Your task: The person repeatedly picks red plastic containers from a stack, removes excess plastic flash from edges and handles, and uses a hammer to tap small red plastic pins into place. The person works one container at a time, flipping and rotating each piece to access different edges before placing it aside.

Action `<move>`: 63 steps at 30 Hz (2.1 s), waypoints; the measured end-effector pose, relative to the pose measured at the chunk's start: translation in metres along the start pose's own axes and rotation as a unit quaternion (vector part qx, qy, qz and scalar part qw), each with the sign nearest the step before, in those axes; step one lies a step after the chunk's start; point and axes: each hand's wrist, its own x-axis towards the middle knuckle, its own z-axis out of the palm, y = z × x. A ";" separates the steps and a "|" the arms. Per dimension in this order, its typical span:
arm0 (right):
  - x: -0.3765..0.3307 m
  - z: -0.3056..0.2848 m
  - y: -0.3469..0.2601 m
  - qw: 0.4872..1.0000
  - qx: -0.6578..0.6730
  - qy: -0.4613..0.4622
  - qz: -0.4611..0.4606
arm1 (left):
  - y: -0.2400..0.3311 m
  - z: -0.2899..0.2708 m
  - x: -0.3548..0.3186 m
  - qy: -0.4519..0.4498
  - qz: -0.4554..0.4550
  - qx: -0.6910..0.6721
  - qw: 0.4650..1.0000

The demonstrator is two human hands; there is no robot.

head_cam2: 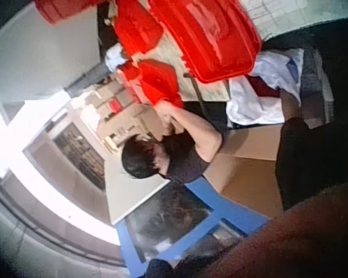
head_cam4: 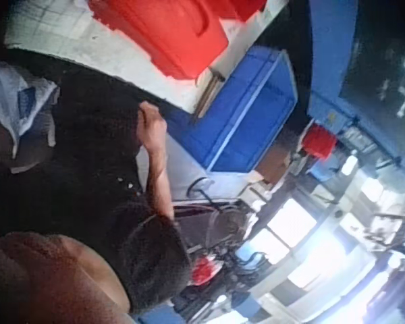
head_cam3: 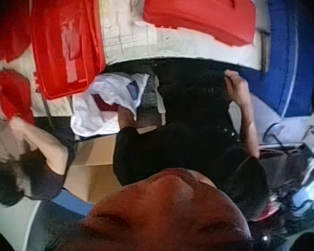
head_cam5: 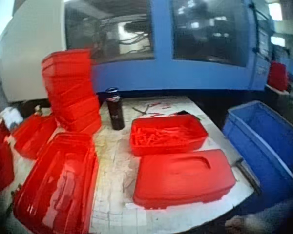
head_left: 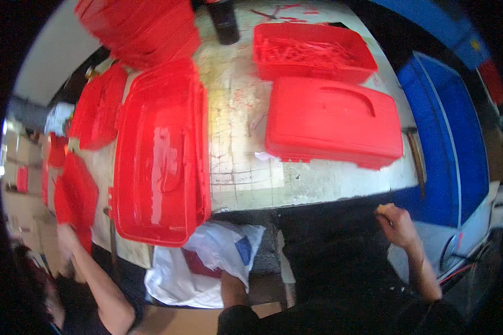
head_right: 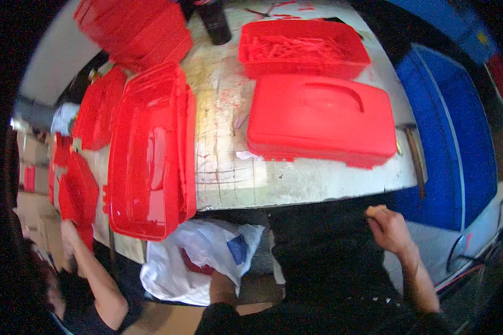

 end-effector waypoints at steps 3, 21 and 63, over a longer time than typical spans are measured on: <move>0.005 0.002 -0.010 0.998 0.008 -0.044 -0.035 | -0.015 -0.010 0.001 0.003 0.009 0.015 1.000; 0.049 0.031 -0.116 0.838 0.509 -0.104 -0.164 | 0.180 -0.133 -0.361 0.144 0.665 0.052 0.731; 0.149 -0.011 -0.052 0.889 0.380 0.011 0.256 | 0.474 -0.115 -0.226 -0.023 0.636 0.023 0.771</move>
